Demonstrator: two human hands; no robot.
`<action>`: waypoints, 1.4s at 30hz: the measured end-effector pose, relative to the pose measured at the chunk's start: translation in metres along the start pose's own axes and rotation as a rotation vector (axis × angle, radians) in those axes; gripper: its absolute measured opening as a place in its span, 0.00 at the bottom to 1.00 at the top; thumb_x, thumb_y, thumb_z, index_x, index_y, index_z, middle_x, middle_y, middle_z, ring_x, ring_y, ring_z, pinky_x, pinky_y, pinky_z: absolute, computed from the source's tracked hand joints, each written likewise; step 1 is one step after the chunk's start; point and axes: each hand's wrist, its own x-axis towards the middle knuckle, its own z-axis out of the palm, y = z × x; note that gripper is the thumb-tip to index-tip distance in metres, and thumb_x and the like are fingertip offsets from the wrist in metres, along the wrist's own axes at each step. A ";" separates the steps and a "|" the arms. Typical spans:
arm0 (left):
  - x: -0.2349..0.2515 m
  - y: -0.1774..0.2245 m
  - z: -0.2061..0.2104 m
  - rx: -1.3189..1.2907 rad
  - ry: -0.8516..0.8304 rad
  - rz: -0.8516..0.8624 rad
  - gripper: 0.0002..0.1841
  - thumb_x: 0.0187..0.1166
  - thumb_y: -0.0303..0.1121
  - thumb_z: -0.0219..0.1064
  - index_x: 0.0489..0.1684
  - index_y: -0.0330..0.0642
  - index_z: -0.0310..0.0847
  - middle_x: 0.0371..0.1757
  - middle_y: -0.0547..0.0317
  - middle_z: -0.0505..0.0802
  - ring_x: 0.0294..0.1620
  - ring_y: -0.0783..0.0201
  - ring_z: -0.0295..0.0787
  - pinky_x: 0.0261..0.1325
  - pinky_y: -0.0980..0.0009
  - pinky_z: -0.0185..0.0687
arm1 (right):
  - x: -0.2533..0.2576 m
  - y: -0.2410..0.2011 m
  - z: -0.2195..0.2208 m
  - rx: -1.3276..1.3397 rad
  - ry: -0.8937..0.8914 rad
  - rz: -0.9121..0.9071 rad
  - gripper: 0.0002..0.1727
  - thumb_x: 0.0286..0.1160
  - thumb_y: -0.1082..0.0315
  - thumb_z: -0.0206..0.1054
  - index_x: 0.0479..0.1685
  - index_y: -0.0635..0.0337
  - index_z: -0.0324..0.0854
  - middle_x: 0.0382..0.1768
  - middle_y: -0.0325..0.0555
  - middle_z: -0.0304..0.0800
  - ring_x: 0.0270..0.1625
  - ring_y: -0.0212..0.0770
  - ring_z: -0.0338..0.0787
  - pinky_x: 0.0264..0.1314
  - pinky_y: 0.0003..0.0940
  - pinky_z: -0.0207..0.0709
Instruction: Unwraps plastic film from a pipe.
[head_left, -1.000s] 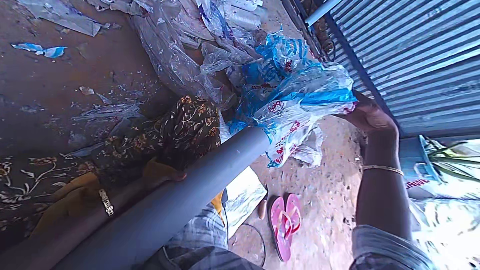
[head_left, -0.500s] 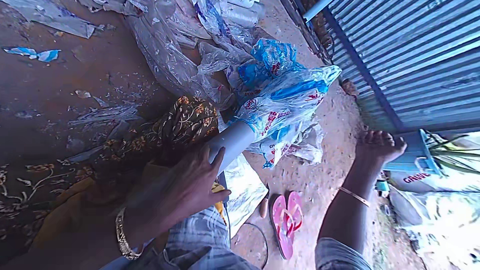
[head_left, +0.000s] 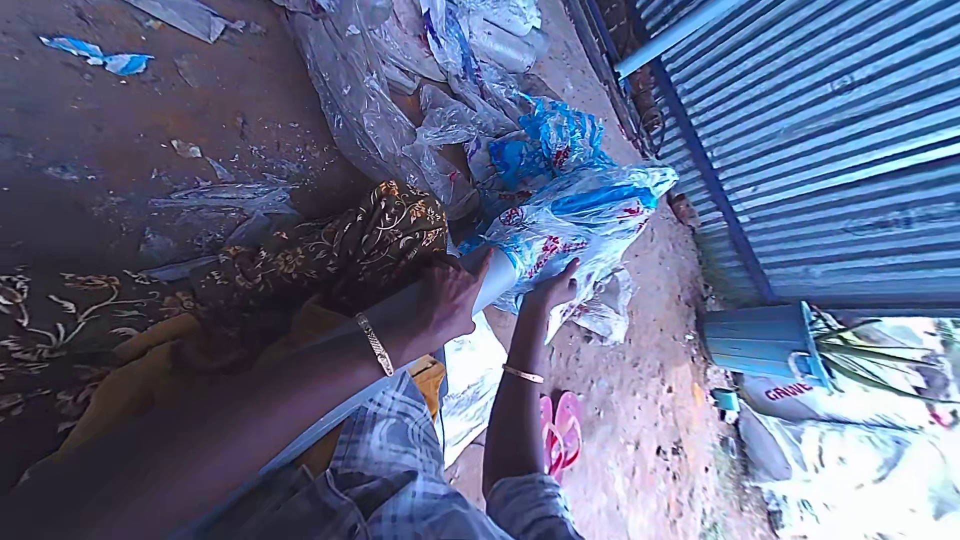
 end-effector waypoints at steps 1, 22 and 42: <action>0.001 -0.004 -0.004 -0.042 0.009 0.021 0.64 0.63 0.45 0.83 0.98 0.59 0.30 0.65 0.29 0.83 0.64 0.34 0.82 0.58 0.41 0.77 | 0.002 -0.007 0.004 -0.053 0.005 -0.127 0.22 0.90 0.54 0.59 0.44 0.71 0.78 0.30 0.47 0.76 0.32 0.35 0.80 0.42 0.33 0.77; -0.005 -0.013 -0.008 -0.131 0.178 0.073 0.59 0.68 0.40 0.79 0.97 0.42 0.32 0.74 0.18 0.72 0.74 0.26 0.72 0.65 0.40 0.75 | 0.098 0.033 0.080 -0.681 0.012 -0.551 0.27 0.94 0.57 0.41 0.66 0.71 0.78 0.64 0.63 0.86 0.68 0.53 0.87 0.69 0.42 0.78; 0.018 -0.017 -0.031 -0.369 -0.183 0.173 0.48 0.82 0.58 0.65 0.90 0.28 0.50 0.76 0.27 0.77 0.76 0.35 0.75 0.74 0.40 0.69 | 0.026 -0.133 -0.048 -0.646 -0.855 -0.510 0.14 0.90 0.70 0.51 0.39 0.68 0.79 0.28 0.36 0.90 0.28 0.25 0.92 0.33 0.22 0.87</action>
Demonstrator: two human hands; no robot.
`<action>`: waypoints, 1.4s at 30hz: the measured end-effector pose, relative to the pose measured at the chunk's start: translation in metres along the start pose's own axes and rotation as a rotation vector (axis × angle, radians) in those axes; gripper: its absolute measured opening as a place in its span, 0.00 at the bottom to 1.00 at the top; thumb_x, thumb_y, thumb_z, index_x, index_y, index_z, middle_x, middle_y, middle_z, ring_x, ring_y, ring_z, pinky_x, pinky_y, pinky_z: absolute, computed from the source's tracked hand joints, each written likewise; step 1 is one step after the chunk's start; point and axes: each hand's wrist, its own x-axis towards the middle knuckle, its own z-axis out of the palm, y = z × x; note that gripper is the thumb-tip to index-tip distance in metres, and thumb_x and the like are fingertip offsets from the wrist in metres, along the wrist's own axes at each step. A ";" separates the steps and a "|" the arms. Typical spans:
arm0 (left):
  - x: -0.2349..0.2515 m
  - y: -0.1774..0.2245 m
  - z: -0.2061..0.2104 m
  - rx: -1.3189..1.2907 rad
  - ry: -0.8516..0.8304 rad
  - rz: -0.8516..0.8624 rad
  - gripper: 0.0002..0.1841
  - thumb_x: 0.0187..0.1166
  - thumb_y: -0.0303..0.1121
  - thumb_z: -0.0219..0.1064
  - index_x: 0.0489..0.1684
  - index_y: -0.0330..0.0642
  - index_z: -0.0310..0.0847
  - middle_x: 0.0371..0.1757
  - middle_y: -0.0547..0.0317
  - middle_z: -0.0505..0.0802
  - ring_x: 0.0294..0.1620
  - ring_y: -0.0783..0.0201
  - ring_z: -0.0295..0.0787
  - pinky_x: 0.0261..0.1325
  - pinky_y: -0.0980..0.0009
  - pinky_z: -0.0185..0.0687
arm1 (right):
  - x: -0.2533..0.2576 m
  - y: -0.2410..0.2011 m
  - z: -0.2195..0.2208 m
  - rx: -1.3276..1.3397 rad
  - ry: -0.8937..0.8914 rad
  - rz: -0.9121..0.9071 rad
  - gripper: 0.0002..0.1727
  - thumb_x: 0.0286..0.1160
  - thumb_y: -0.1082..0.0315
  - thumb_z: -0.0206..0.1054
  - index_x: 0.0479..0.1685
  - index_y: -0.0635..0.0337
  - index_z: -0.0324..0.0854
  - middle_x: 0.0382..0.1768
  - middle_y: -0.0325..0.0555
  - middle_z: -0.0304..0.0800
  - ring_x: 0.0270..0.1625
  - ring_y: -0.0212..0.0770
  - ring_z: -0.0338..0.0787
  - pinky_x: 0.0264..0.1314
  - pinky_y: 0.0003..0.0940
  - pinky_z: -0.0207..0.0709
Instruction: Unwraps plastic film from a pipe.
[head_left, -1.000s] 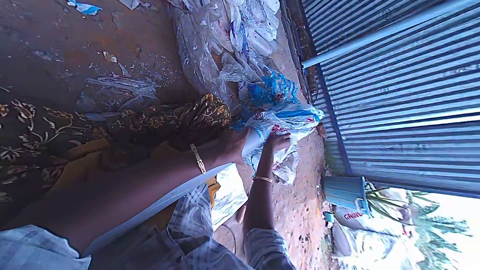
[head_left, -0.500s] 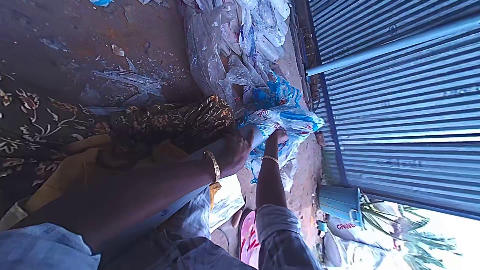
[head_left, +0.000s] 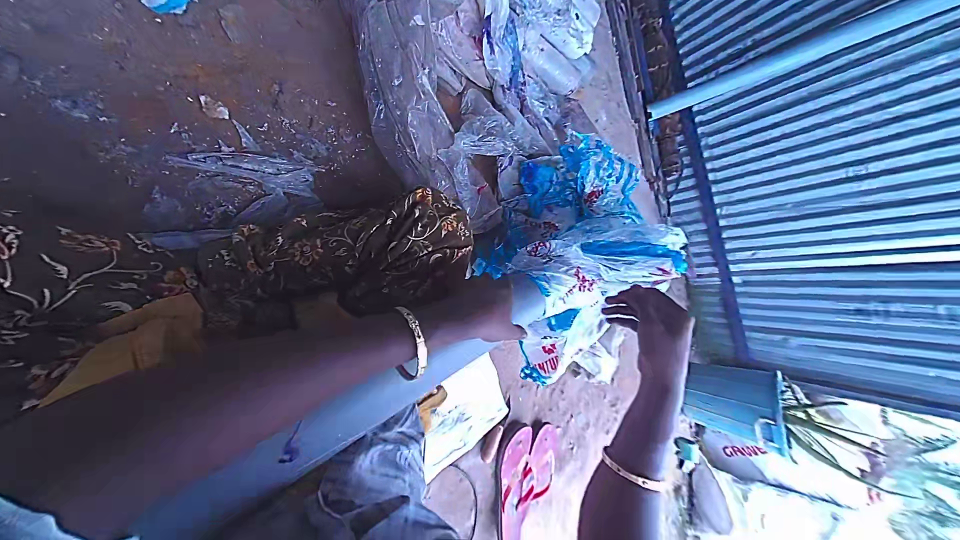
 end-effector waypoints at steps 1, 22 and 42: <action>0.012 -0.013 -0.007 -0.122 -0.026 -0.001 0.43 0.83 0.56 0.65 0.84 0.27 0.60 0.71 0.29 0.81 0.73 0.38 0.79 0.73 0.41 0.71 | -0.007 0.003 0.009 0.060 0.062 0.011 0.14 0.91 0.69 0.51 0.40 0.67 0.78 0.27 0.35 0.89 0.27 0.25 0.91 0.32 0.22 0.87; -0.075 -0.011 0.079 0.768 0.758 -0.034 0.37 0.74 0.37 0.72 0.84 0.29 0.67 0.54 0.20 0.88 0.54 0.33 0.90 0.58 0.52 0.82 | -0.133 0.000 0.145 0.875 -0.371 0.239 0.34 0.86 0.35 0.47 0.61 0.62 0.67 0.39 0.29 0.95 0.39 0.24 0.95 0.43 0.24 0.89; -0.088 -0.018 0.124 0.811 0.855 -0.114 0.27 0.77 0.16 0.59 0.79 0.37 0.77 0.74 0.17 0.79 0.74 0.30 0.81 0.73 0.44 0.73 | -0.081 -0.051 0.100 -0.336 -0.275 -0.793 0.07 0.70 0.75 0.71 0.40 0.70 0.93 0.40 0.59 0.94 0.44 0.52 0.95 0.49 0.39 0.88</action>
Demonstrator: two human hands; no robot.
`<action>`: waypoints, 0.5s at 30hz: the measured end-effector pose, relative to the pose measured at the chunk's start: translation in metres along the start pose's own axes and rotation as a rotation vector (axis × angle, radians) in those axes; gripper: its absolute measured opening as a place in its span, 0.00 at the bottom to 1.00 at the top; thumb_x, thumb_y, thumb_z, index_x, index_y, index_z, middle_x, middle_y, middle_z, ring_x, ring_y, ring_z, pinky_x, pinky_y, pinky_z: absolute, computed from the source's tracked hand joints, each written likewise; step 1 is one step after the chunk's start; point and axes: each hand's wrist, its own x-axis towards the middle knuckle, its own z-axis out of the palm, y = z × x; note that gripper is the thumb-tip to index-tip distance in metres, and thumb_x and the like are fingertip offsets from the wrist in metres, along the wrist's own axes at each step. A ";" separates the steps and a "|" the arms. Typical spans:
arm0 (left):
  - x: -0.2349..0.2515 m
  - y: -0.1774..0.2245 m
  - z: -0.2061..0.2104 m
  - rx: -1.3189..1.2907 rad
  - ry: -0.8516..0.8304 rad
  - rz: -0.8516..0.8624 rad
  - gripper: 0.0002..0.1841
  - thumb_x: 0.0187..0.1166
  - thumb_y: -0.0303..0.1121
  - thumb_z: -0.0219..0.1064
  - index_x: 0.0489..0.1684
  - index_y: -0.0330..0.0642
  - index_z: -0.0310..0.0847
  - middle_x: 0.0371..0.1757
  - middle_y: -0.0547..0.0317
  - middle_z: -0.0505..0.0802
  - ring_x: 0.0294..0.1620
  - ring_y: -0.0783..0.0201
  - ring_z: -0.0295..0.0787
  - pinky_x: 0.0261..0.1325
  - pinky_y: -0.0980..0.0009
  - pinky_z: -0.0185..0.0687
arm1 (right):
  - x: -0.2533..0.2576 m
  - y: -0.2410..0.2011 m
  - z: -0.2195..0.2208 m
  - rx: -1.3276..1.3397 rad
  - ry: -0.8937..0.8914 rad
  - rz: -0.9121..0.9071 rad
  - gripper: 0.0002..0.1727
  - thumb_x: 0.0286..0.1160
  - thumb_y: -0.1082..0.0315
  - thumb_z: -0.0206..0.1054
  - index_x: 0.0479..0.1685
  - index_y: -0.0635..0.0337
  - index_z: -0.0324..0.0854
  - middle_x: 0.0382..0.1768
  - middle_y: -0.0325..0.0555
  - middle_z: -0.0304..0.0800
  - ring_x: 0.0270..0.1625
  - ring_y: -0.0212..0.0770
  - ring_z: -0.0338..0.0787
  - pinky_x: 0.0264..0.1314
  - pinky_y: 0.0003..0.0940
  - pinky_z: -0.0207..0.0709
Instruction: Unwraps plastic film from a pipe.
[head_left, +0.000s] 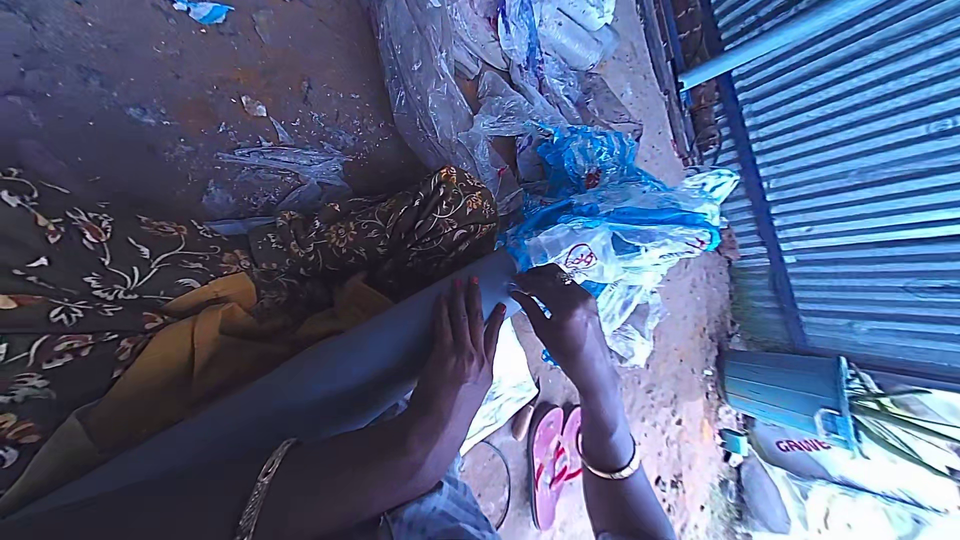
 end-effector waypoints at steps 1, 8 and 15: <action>0.001 0.001 0.003 -0.011 0.019 -0.015 0.27 0.77 0.17 0.60 0.79 0.37 0.77 0.74 0.18 0.79 0.74 0.30 0.81 0.74 0.44 0.72 | 0.002 -0.001 0.000 -0.028 -0.012 -0.005 0.07 0.70 0.75 0.71 0.39 0.70 0.93 0.39 0.60 0.94 0.43 0.53 0.95 0.48 0.40 0.88; 0.005 -0.002 -0.004 -0.036 -0.080 -0.006 0.29 0.78 0.15 0.58 0.81 0.37 0.75 0.77 0.18 0.77 0.77 0.30 0.78 0.76 0.44 0.70 | 0.020 0.010 -0.002 -0.152 -0.167 -0.115 0.07 0.71 0.77 0.67 0.30 0.70 0.88 0.29 0.57 0.87 0.31 0.54 0.91 0.32 0.45 0.84; 0.008 -0.006 -0.011 -0.060 -0.117 0.009 0.29 0.77 0.13 0.57 0.83 0.33 0.71 0.77 0.16 0.75 0.77 0.28 0.78 0.76 0.42 0.69 | 0.024 0.032 -0.009 0.108 -0.069 0.143 0.08 0.78 0.77 0.59 0.37 0.73 0.83 0.30 0.52 0.86 0.28 0.36 0.87 0.34 0.28 0.83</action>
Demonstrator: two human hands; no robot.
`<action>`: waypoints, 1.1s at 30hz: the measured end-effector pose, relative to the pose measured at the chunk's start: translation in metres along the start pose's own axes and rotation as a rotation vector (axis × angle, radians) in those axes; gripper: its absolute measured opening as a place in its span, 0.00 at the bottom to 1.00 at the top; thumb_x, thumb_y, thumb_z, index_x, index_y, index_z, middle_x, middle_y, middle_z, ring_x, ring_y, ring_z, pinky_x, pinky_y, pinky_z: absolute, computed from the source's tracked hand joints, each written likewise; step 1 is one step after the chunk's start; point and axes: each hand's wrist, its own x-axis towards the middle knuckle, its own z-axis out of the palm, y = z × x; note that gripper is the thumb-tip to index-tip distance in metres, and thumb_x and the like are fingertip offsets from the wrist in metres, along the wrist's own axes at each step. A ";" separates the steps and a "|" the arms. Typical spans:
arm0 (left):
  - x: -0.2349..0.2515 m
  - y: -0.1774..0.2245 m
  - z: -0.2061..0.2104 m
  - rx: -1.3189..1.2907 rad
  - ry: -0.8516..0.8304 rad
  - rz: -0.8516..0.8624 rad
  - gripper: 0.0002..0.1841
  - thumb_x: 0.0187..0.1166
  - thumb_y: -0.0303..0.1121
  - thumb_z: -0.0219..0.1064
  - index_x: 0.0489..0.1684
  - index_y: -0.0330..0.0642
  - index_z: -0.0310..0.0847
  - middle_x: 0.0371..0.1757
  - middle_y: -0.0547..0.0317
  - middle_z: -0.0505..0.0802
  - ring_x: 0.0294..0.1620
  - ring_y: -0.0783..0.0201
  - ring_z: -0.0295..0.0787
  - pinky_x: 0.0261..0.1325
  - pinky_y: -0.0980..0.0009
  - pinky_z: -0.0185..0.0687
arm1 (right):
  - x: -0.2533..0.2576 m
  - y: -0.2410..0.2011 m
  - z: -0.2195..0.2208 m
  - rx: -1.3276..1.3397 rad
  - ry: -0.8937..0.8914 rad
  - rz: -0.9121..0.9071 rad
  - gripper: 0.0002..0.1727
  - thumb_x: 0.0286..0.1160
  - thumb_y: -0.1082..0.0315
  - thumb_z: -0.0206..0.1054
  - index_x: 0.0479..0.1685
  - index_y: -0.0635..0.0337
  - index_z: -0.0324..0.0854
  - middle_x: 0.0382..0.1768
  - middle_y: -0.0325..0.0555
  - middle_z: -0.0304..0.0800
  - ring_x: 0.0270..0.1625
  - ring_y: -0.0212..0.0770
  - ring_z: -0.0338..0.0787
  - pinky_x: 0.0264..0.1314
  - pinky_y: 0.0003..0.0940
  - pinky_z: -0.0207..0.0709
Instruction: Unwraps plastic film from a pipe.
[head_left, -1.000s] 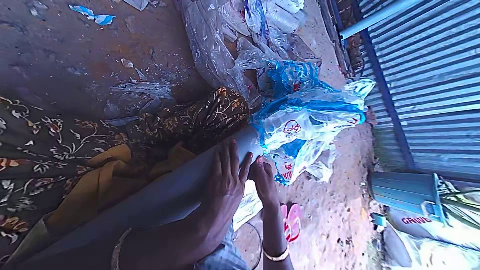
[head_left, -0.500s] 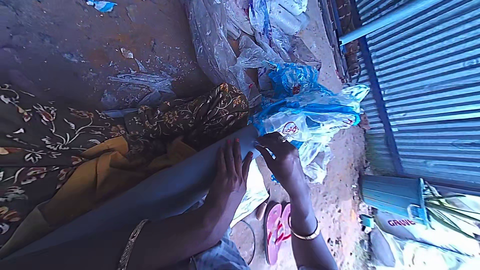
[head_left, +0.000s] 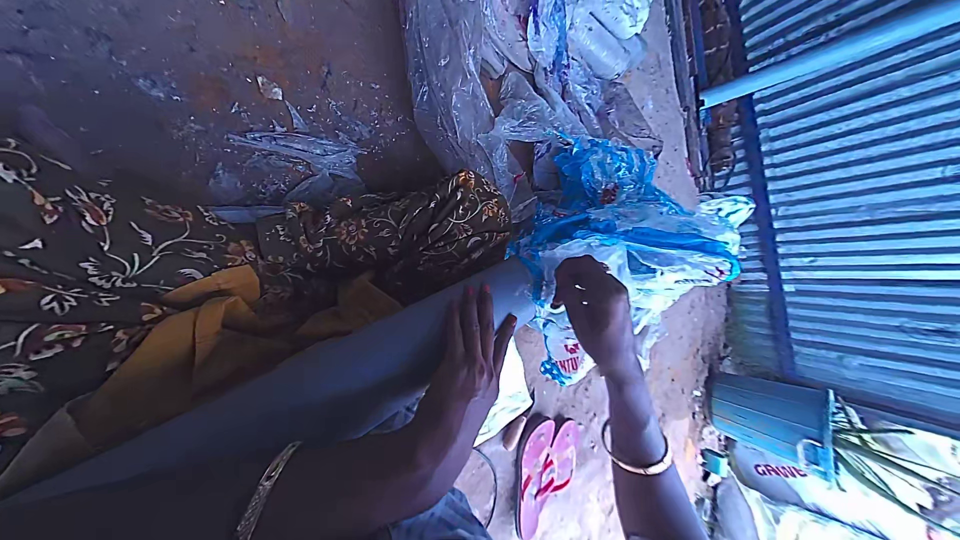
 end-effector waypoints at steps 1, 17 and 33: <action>0.001 0.000 0.001 0.010 0.014 -0.005 0.29 0.77 0.13 0.57 0.82 0.34 0.72 0.76 0.16 0.76 0.76 0.30 0.79 0.75 0.43 0.70 | -0.001 0.004 -0.005 0.103 -0.029 0.003 0.11 0.81 0.76 0.58 0.40 0.73 0.85 0.31 0.49 0.88 0.30 0.28 0.88 0.38 0.21 0.83; 0.003 -0.002 0.001 -0.010 0.009 -0.009 0.29 0.78 0.14 0.58 0.82 0.35 0.73 0.76 0.16 0.76 0.77 0.29 0.78 0.76 0.41 0.69 | -0.012 -0.005 -0.002 -0.235 -0.086 -0.252 0.09 0.74 0.74 0.67 0.39 0.68 0.93 0.37 0.59 0.94 0.40 0.54 0.95 0.43 0.42 0.87; 0.003 -0.003 0.001 -0.017 -0.009 -0.003 0.30 0.78 0.13 0.57 0.83 0.33 0.70 0.77 0.16 0.75 0.78 0.29 0.77 0.76 0.41 0.69 | -0.014 -0.003 0.018 -0.159 0.020 0.014 0.11 0.74 0.73 0.62 0.38 0.73 0.88 0.32 0.59 0.90 0.32 0.48 0.91 0.36 0.39 0.83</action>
